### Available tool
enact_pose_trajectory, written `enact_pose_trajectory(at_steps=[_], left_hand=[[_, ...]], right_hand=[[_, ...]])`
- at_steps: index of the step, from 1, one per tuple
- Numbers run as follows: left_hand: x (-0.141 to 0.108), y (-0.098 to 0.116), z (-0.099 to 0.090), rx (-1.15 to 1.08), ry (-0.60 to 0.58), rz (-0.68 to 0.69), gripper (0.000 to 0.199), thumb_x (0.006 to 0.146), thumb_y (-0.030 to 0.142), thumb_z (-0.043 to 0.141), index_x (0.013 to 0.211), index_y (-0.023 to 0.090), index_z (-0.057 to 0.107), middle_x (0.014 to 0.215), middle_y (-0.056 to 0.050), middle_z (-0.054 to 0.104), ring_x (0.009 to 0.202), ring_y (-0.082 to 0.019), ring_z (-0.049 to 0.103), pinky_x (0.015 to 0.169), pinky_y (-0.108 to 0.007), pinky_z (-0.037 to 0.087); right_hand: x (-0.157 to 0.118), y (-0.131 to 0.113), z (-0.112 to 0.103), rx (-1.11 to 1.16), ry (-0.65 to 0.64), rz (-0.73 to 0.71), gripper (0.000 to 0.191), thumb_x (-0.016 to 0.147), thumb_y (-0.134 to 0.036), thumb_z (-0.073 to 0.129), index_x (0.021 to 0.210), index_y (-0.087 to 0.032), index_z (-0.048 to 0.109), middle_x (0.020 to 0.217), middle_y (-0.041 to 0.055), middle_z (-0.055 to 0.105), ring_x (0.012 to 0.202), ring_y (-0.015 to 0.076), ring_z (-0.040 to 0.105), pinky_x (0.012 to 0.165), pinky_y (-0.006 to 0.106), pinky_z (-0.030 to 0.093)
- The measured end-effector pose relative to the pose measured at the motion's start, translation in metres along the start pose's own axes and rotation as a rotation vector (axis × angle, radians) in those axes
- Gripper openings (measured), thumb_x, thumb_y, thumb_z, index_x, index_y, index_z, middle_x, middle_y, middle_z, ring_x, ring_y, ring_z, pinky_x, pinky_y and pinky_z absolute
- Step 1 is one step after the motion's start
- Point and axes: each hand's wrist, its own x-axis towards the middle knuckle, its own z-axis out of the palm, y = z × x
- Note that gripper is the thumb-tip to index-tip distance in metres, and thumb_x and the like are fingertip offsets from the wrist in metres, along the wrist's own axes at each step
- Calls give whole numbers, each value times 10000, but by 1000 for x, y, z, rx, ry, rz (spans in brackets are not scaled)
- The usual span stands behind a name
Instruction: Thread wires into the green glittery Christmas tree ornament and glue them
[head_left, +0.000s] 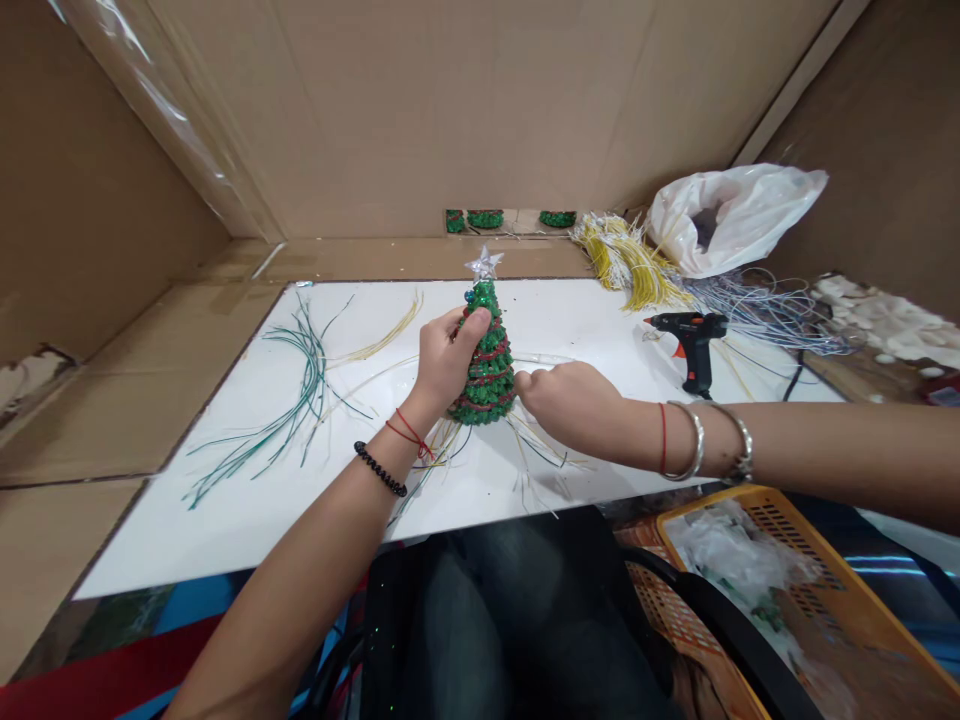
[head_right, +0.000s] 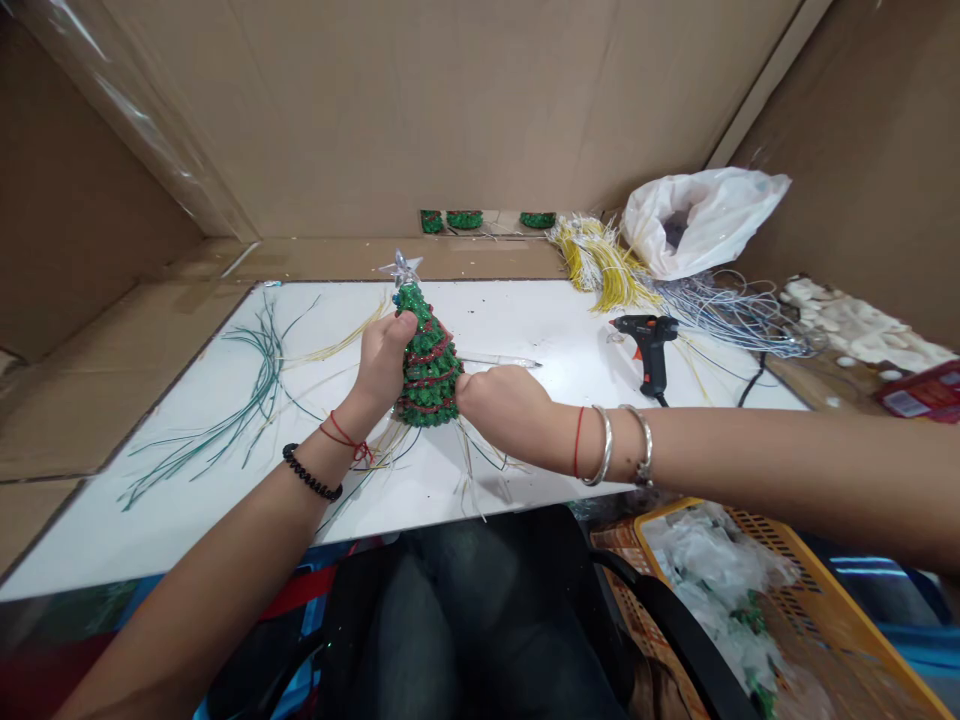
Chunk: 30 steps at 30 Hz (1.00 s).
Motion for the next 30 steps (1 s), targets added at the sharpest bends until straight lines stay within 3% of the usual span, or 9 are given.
enact_pose_trajectory(at_steps=[5, 8, 10, 16, 22, 30], left_hand=[[0, 1, 0, -12, -42, -3, 483, 782, 634, 541, 627, 177, 529, 597, -11, 534, 552, -124, 515, 518, -264, 443], [0, 4, 1, -42, -45, -20, 491, 752, 651, 566, 617, 180, 536, 592, -15, 551, 555, -134, 538, 518, -270, 455], [-1, 5, 3, -52, -51, -28, 490, 747, 649, 571, 616, 178, 539, 598, -19, 564, 553, -133, 544, 516, -270, 459], [-4, 7, 5, -17, -29, -14, 467, 779, 624, 542, 644, 177, 546, 634, -15, 574, 560, -124, 533, 522, -264, 458], [-4, 6, 6, 8, -11, 9, 481, 779, 637, 534, 631, 180, 531, 621, -14, 567, 562, -122, 523, 520, -259, 451], [-5, 6, 8, -46, -4, -21, 483, 766, 645, 558, 645, 178, 570, 636, -29, 598, 571, -133, 553, 522, -268, 456]], right_hand=[[11, 7, -30, 355, -262, 72, 300, 921, -207, 337, 681, -148, 508, 586, 7, 435, 511, 100, 384, 502, 239, 298], [14, 13, -35, 591, -472, 117, 295, 924, -224, 335, 642, -174, 406, 556, -52, 313, 434, 58, 270, 417, 200, 263], [15, 17, -33, 704, -539, 141, 323, 933, -246, 340, 617, -181, 353, 565, -58, 307, 425, 41, 256, 392, 178, 239], [12, 19, -23, 1023, -438, 376, 315, 909, -199, 451, 600, -134, 458, 519, -53, 403, 349, 4, 237, 334, 164, 125], [4, 9, -15, 1119, -298, 430, 296, 868, -163, 525, 582, -144, 450, 434, -61, 399, 330, 8, 242, 329, 156, 126], [-4, -2, -2, 1361, -409, 467, 285, 965, -190, 279, 680, -204, 293, 519, -106, 224, 379, 37, 132, 338, 152, 134]])
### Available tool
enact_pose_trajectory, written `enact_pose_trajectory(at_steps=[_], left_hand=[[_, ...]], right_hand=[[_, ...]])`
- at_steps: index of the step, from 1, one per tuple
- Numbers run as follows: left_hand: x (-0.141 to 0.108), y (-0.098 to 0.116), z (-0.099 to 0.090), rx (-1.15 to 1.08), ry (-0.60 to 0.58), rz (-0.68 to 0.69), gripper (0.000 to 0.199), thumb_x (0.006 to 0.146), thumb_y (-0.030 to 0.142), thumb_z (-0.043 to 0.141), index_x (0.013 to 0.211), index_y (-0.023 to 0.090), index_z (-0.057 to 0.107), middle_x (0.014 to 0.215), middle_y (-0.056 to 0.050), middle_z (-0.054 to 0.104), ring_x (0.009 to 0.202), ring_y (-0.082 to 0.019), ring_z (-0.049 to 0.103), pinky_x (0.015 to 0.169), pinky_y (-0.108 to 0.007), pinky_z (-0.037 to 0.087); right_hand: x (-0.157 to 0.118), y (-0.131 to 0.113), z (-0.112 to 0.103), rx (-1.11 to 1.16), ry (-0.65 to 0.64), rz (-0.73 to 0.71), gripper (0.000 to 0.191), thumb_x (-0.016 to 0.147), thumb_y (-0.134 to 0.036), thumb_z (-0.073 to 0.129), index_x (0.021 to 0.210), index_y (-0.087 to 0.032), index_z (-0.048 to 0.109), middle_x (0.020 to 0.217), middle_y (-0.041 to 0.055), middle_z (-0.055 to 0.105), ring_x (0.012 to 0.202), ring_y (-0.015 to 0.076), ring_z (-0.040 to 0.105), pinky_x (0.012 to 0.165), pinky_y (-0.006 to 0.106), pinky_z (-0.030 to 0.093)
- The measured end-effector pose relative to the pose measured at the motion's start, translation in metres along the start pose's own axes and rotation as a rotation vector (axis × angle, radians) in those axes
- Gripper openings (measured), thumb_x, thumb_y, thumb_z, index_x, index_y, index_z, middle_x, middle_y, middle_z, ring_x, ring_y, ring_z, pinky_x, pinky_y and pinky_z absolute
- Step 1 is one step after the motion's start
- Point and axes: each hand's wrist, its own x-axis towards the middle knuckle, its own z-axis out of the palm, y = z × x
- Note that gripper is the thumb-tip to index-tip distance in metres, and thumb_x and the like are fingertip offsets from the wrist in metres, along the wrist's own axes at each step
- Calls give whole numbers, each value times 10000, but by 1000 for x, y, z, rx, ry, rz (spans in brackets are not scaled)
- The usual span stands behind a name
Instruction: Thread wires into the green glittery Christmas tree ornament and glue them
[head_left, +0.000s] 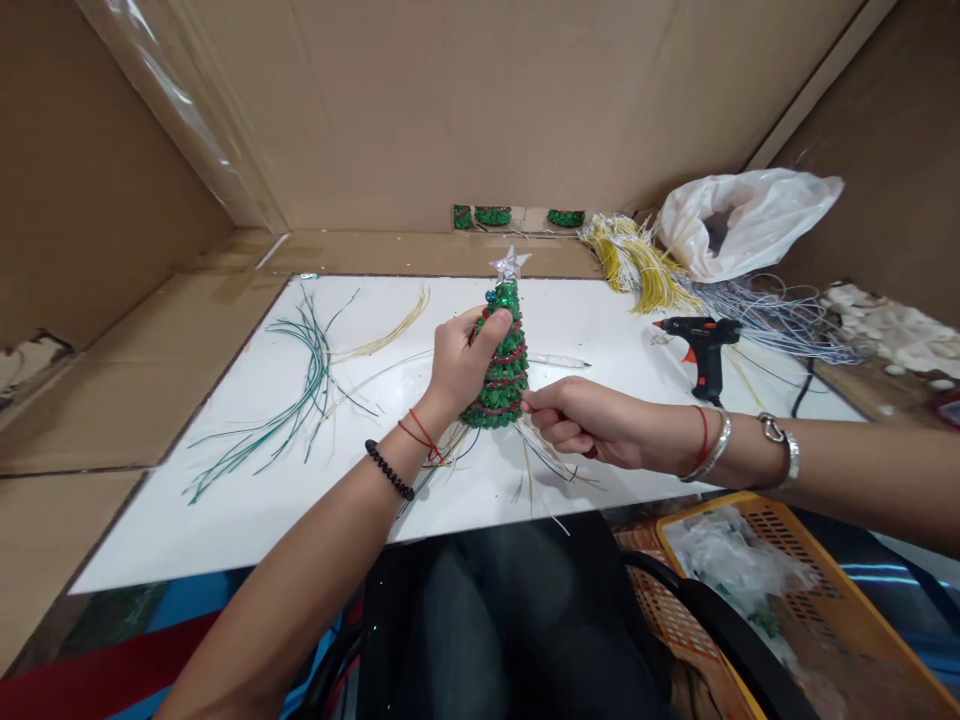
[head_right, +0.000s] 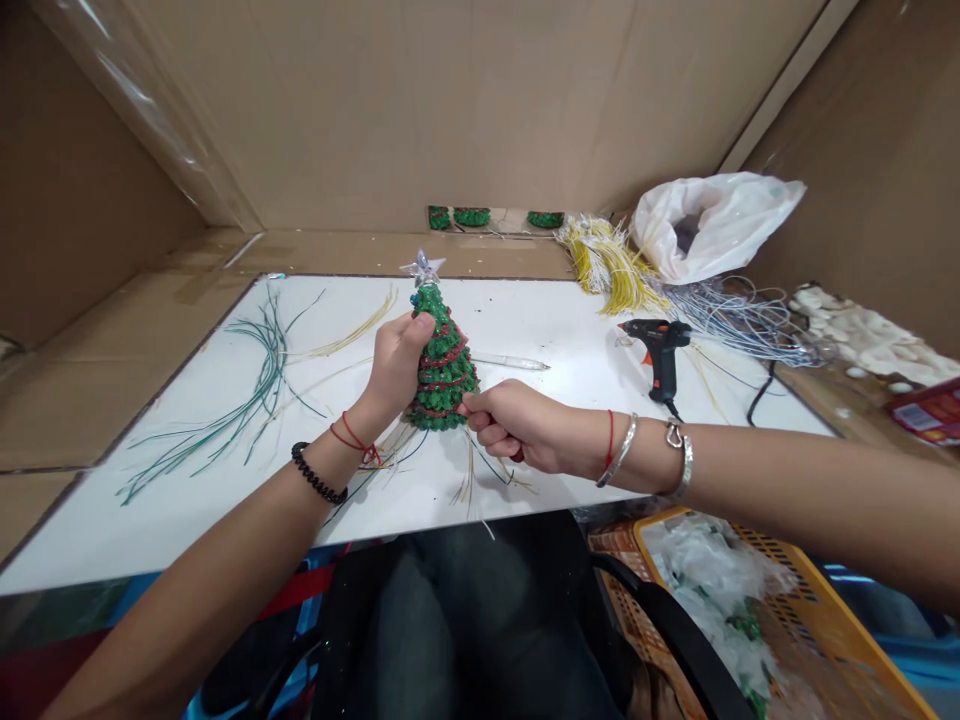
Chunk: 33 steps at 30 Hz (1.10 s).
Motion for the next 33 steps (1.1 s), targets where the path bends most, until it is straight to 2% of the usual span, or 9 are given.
enact_pose_trajectory(at_steps=[3, 9, 11, 16, 20, 23, 26, 31, 33], left_hand=[[0, 0, 0, -1, 7, 0, 493, 751, 656, 569, 616, 183, 540, 621, -26, 588, 577, -137, 557, 523, -268, 455], [0, 2, -3, 9, -90, -1, 496, 765, 660, 549, 630, 182, 560, 613, -26, 585, 553, -136, 544, 517, -280, 452], [-1, 2, -2, 14, -75, 5, 492, 771, 654, 547, 631, 183, 563, 614, -28, 588, 551, -136, 543, 512, -278, 447], [-2, 1, 1, 1, -8, -2, 483, 760, 645, 569, 615, 184, 551, 614, -22, 591, 552, -133, 546, 512, -273, 443], [1, 3, -2, 3, -62, 4, 503, 740, 669, 569, 606, 185, 544, 593, -21, 579, 545, -139, 551, 502, -281, 444], [2, 5, -5, -12, -110, -12, 522, 707, 697, 581, 590, 191, 525, 571, -21, 556, 542, -150, 552, 493, -293, 447], [3, 5, -5, -28, -120, -18, 539, 686, 719, 586, 572, 198, 506, 558, -21, 535, 540, -157, 549, 495, -306, 456], [3, 3, -3, -14, -60, -2, 532, 708, 708, 572, 580, 195, 507, 547, -14, 523, 554, -157, 553, 503, -298, 466], [4, 3, -4, -36, -83, -7, 532, 701, 704, 581, 583, 191, 506, 557, -17, 536, 565, -159, 565, 517, -295, 473]], right_hand=[[1, -11, -6, -23, -37, 71, 281, 964, -175, 272, 688, -199, 317, 508, -108, 208, 374, 40, 116, 325, 142, 122], [-1, -43, -19, -158, -102, 279, 289, 923, -96, 346, 647, -166, 398, 488, -95, 278, 341, 12, 141, 302, 124, 69], [-3, -40, -16, -162, -84, 250, 274, 924, -103, 352, 662, -166, 402, 491, -98, 277, 338, 11, 151, 303, 124, 77], [-4, -13, -7, -130, 11, 36, 247, 938, -172, 356, 693, -182, 383, 494, -100, 275, 347, 20, 177, 312, 129, 117], [-3, -16, -13, -156, -22, 63, 221, 911, -148, 424, 690, -161, 427, 510, -94, 312, 344, 7, 194, 315, 132, 111], [-4, -25, -15, -167, -49, 110, 259, 920, -131, 402, 663, -160, 416, 505, -95, 306, 342, 4, 191, 312, 131, 106], [-8, -24, -11, -162, -40, 94, 278, 929, -118, 371, 657, -161, 411, 492, -98, 295, 337, 5, 190, 313, 132, 107], [-20, -12, -5, -246, 100, -42, 295, 929, -154, 406, 636, -154, 438, 464, -76, 356, 324, 9, 238, 318, 152, 147], [-24, -11, -6, -293, 118, -65, 300, 933, -177, 414, 636, -151, 452, 465, -71, 363, 324, 12, 238, 322, 167, 147]])
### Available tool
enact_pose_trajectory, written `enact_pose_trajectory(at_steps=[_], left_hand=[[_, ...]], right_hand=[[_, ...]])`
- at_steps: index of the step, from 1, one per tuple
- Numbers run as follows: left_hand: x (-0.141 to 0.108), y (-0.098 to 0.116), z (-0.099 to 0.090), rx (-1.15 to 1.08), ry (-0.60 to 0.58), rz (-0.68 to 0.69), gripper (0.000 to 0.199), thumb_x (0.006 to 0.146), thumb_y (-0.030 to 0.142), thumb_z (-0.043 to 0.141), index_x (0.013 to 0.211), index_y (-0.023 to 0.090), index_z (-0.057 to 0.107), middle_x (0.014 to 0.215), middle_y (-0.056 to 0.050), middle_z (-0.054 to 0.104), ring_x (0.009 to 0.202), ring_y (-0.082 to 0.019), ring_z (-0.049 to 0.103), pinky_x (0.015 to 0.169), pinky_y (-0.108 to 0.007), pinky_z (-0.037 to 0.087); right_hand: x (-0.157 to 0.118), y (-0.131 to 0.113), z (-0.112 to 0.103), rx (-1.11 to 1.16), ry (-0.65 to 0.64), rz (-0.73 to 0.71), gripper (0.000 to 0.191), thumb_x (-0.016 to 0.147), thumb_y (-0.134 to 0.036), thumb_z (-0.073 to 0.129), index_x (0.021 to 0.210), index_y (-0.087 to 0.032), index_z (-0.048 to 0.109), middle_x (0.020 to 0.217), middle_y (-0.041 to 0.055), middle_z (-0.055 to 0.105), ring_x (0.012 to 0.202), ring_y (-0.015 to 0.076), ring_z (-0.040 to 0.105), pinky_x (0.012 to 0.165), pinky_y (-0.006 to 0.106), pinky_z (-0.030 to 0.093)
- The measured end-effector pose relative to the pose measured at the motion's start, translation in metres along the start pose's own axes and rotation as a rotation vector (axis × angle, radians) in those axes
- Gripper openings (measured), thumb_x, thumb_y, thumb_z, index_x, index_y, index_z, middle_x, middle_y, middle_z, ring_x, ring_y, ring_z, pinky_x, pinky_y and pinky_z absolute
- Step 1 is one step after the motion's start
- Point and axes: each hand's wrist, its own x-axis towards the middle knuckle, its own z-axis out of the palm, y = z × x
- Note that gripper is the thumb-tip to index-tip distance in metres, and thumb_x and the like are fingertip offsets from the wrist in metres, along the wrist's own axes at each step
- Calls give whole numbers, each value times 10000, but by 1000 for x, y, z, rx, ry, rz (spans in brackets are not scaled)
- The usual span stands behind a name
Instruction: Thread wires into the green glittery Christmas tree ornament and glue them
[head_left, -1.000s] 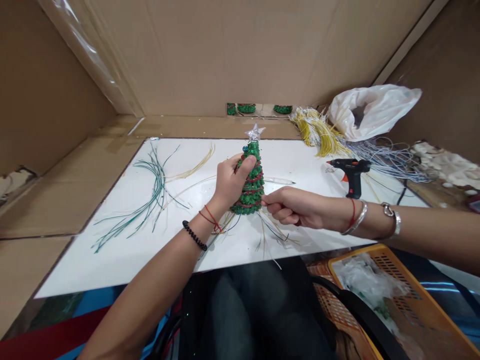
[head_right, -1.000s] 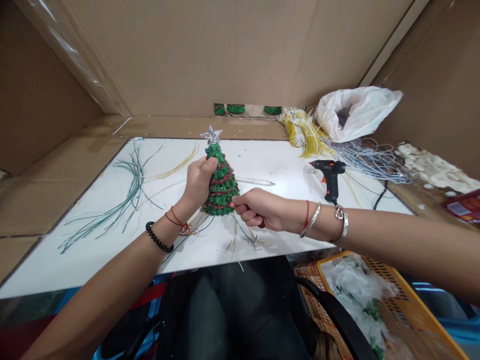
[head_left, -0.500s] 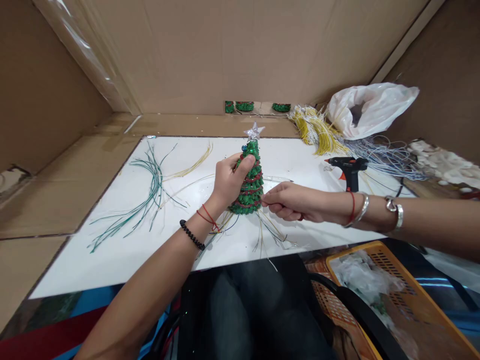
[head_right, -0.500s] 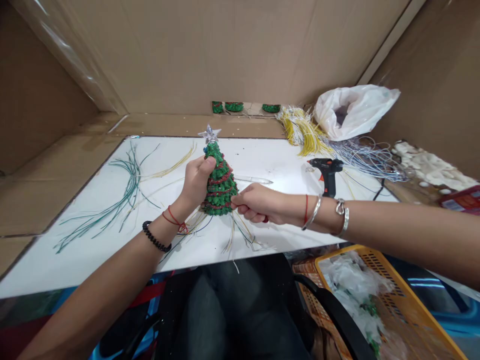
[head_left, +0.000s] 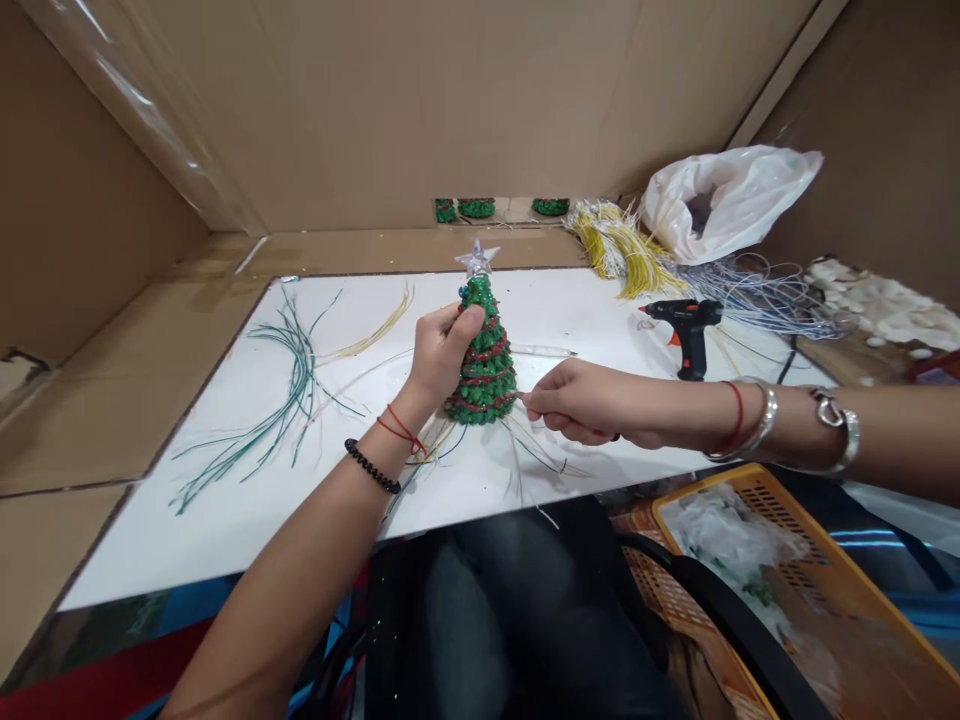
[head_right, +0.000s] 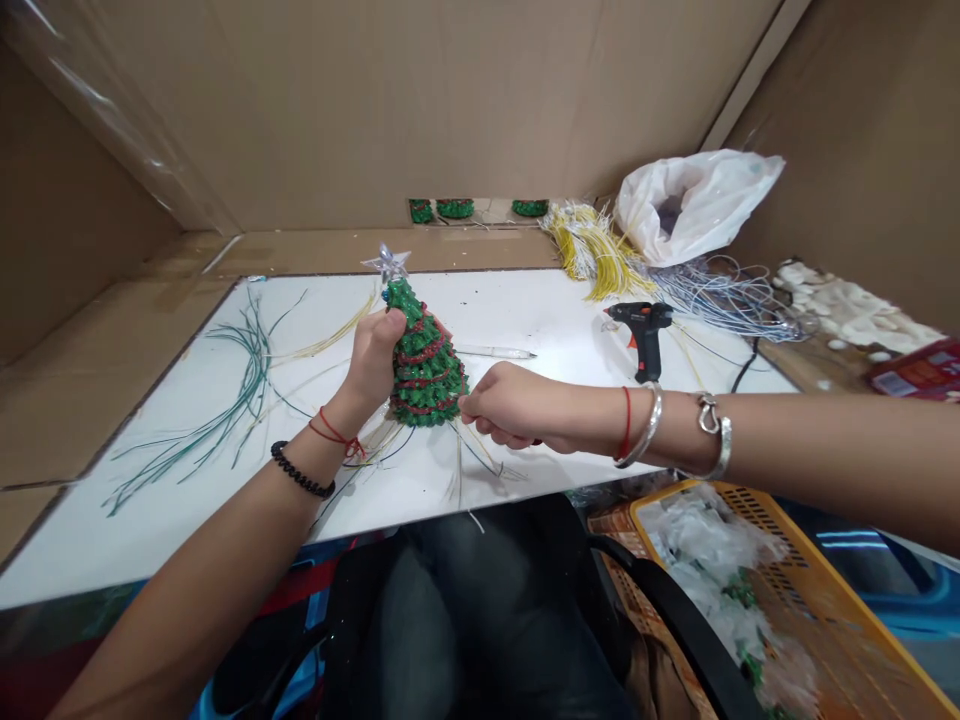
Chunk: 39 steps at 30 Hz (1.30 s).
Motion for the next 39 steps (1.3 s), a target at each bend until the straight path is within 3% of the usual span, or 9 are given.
enact_pose_trajectory(at_steps=[4, 9, 21, 25, 29, 32, 39], left_hand=[[2, -1, -3, -78, -116, -33, 533, 686, 696, 592, 592, 178, 511, 607, -37, 586, 576, -157, 579, 547, -295, 487], [4, -8, -7, -114, -180, -47, 527, 735, 667, 550, 688, 144, 602, 693, -77, 647, 598, -165, 599, 563, -310, 507], [4, -15, -9, -112, -179, -20, 510, 784, 627, 518, 726, 142, 666, 699, -89, 664, 612, -190, 623, 553, -338, 524], [3, -12, -6, -93, -164, -25, 518, 756, 655, 538, 692, 151, 636, 671, -74, 650, 579, -168, 602, 531, -313, 509], [2, -11, -5, -91, -151, -42, 530, 743, 676, 539, 713, 154, 629, 657, -62, 634, 567, -156, 589, 525, -301, 498], [1, -10, -4, -83, -138, -40, 525, 738, 678, 544, 693, 159, 605, 662, -61, 634, 573, -156, 585, 524, -304, 493], [0, -4, -1, -60, -127, -44, 509, 728, 674, 560, 638, 173, 539, 645, -59, 632, 569, -155, 582, 512, -299, 479]], right_hand=[[0, -1, -5, -132, 29, -15, 271, 906, -174, 461, 637, -143, 478, 479, -61, 374, 344, 18, 263, 331, 177, 168], [5, 0, -5, -277, 20, -8, 246, 884, -186, 467, 647, -137, 509, 525, -38, 406, 371, 33, 333, 338, 177, 199], [10, -7, -3, -466, 106, -110, 233, 850, -202, 488, 641, -128, 560, 581, 7, 499, 436, 64, 424, 401, 202, 331], [12, -8, 0, -390, 113, -71, 228, 836, -180, 488, 614, -140, 520, 536, -10, 465, 392, 59, 387, 358, 194, 274], [10, -14, 0, -196, -22, 27, 272, 838, -125, 448, 572, -168, 409, 479, -66, 337, 350, 30, 247, 342, 189, 170], [10, -16, 1, -188, -60, 68, 293, 843, -121, 429, 559, -175, 383, 477, -72, 313, 359, 32, 224, 358, 195, 164], [12, -6, 8, -469, 210, -211, 313, 754, -89, 565, 519, -171, 375, 513, -45, 351, 476, 57, 278, 461, 220, 209]])
